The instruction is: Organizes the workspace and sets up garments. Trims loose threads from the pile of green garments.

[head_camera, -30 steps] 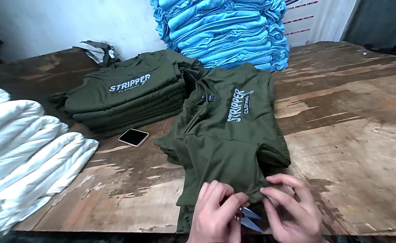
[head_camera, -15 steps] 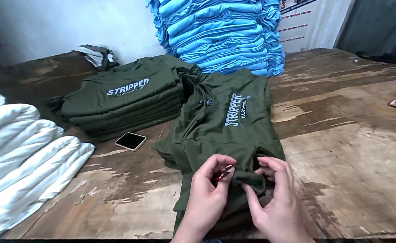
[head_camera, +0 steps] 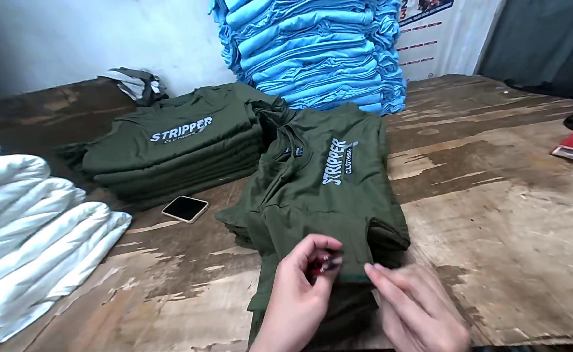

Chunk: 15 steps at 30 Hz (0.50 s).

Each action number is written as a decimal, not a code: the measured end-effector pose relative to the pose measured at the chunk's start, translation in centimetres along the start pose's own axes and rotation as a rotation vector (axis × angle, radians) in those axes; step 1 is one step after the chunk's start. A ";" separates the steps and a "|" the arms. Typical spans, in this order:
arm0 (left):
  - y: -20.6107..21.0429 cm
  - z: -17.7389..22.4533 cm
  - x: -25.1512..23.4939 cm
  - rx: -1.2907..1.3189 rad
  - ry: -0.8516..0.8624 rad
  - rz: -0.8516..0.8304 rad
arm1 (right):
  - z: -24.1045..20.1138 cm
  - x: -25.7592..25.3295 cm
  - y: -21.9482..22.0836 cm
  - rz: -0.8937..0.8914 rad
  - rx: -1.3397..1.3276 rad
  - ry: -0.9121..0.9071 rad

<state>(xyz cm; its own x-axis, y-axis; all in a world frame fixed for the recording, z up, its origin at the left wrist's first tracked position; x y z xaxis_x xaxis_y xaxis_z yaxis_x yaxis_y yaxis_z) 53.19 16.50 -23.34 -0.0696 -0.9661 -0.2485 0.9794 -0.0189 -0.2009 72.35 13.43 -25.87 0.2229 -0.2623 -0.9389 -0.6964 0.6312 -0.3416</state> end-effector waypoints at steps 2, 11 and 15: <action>-0.3 0.0 1.3 -0.096 0.079 -0.023 | -0.5 0.8 -1.6 -0.038 -0.045 0.015; 0.4 1.9 6.1 -0.808 0.802 0.333 | -2.3 1.7 -4.2 -0.062 -0.302 0.215; 1.3 1.5 5.5 -0.900 0.920 0.363 | -2.3 1.5 -3.7 -0.051 -0.412 0.295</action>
<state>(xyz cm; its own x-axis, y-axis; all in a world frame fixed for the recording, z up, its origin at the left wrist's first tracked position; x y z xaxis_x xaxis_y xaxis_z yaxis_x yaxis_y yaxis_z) 54.32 10.76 -23.53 -0.2831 -0.3499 -0.8930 0.5294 0.7194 -0.4497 73.71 9.01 -25.93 0.1028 -0.5176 -0.8494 -0.9142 0.2874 -0.2857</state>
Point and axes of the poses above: each hand's wrist, its own x-axis away from the middle knuckle, its own y-axis out of the palm, z = x × y, the point moved 3 cm from there along -x, towards the middle knuckle, and after that the axes turned 11 degrees about -y, right-handed, at the moved point
